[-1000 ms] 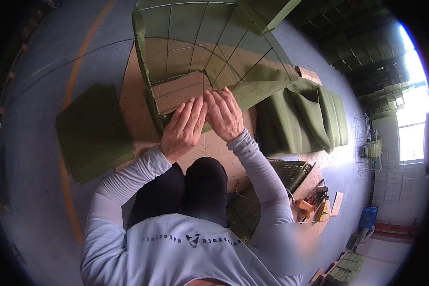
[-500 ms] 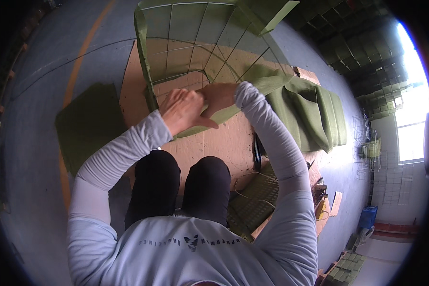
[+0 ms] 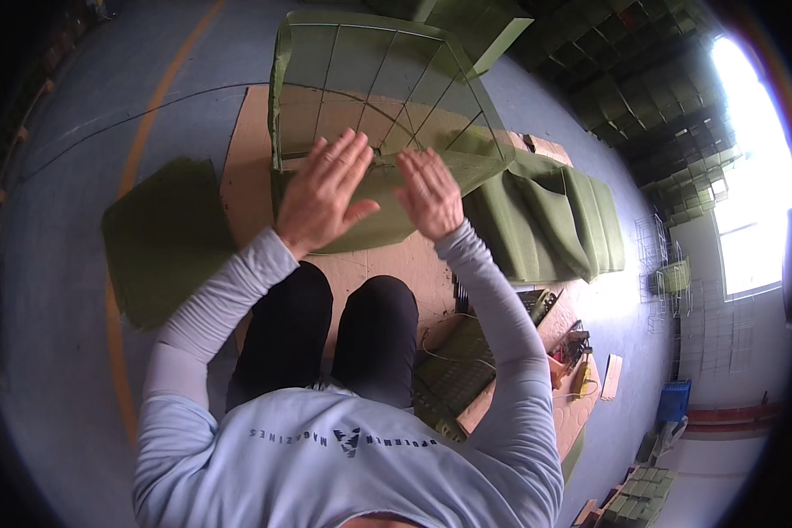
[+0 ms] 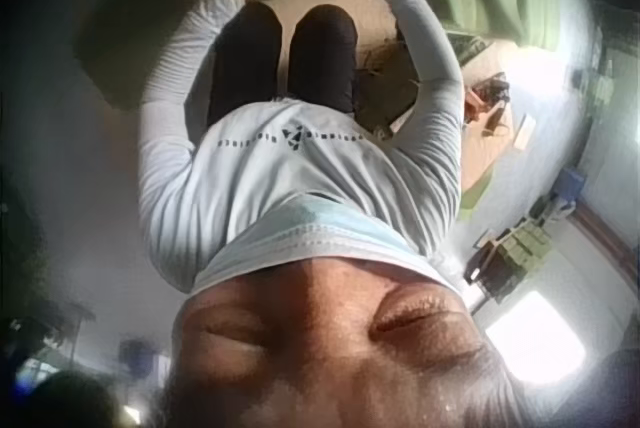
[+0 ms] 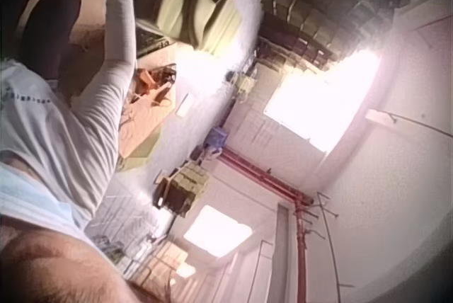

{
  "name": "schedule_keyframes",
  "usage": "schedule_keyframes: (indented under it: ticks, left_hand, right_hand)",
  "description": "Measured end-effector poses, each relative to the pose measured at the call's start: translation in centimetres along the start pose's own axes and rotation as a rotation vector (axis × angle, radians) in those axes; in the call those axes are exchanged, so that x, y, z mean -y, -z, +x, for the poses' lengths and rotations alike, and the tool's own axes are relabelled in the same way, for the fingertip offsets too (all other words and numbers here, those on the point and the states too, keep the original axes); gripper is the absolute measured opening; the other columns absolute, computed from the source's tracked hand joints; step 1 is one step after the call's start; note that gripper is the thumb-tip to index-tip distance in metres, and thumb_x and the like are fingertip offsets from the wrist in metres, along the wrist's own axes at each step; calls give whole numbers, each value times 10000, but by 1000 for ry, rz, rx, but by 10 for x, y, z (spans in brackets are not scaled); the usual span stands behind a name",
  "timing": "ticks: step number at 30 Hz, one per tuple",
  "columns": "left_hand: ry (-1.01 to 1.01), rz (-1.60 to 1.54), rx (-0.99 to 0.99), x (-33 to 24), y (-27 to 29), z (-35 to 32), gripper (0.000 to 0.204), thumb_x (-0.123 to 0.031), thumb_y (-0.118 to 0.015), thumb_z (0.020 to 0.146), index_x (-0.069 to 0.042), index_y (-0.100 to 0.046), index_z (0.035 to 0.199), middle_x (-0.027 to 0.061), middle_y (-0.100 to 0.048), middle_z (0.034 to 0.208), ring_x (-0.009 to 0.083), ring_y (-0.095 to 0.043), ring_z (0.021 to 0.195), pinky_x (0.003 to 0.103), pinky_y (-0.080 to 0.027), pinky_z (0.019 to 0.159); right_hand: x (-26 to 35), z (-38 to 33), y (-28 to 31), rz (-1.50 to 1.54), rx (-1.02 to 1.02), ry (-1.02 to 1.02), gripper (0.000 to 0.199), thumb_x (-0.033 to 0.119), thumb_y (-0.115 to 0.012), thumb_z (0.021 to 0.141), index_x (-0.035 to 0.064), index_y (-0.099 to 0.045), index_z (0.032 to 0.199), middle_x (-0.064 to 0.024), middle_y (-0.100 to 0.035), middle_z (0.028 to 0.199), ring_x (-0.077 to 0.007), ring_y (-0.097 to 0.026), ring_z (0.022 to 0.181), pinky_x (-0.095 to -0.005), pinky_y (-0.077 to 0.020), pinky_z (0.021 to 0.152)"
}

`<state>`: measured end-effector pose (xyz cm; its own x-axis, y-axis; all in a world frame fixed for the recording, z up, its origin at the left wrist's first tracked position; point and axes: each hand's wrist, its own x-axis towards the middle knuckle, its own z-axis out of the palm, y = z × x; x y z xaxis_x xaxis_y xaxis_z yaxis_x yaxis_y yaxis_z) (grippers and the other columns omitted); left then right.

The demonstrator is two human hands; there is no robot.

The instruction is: The recorder is assembling a wire basket by lining the frame with fabric and securing it using a hot glue gun.

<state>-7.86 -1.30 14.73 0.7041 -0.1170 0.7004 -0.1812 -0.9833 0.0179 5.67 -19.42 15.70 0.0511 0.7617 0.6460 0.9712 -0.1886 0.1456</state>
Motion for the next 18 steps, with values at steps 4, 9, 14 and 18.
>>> schedule_keyframes:
  ticks: [4, 9, 14, 18]
  left_hand:
    - [52, 34, 135, -11, -34, -1, 787, -606, -469, 856, 49, -457, 1291, 190, -513, 1266, 303, -454, 1241, 429, -307, 1083]
    - [184, -185, 362, 1, -39, 28, 693, -626, -474, 854, 35, -578, 1034, 162, -644, 758, 305, -650, 712, 436, -501, 770]
    - [222, -191, 488, 9, -37, 53, 793, -680, -319, 883, 32, -653, 781, 188, -636, 670, 309, -653, 719, 431, -487, 746]
    - [407, -684, 984, 11, -41, 85, 892, -687, -154, 900, -12, -625, 554, 213, -633, 672, 331, -653, 785, 391, -473, 819]
  right_hand:
    - [15, -1, -18, -21, -10, -160, 512, 246, -728, 713, -26, -556, 1111, -165, -608, 1080, -313, -586, 1020, -439, -421, 981]
    - [-13, 23, -29, 66, 371, -266, 511, 281, -750, 593, 8, -602, 999, -143, -637, 823, -310, -627, 812, -397, -498, 762]
    - [-31, 66, -24, 226, 1148, -288, 549, 531, -749, 616, 21, -676, 804, -133, -641, 688, -292, -652, 721, -409, -506, 650]
    - [-86, 45, -63, 987, 1358, -470, 720, 554, -718, 709, 28, -593, 1185, -170, -600, 1174, -292, -558, 1116, -345, -443, 923]
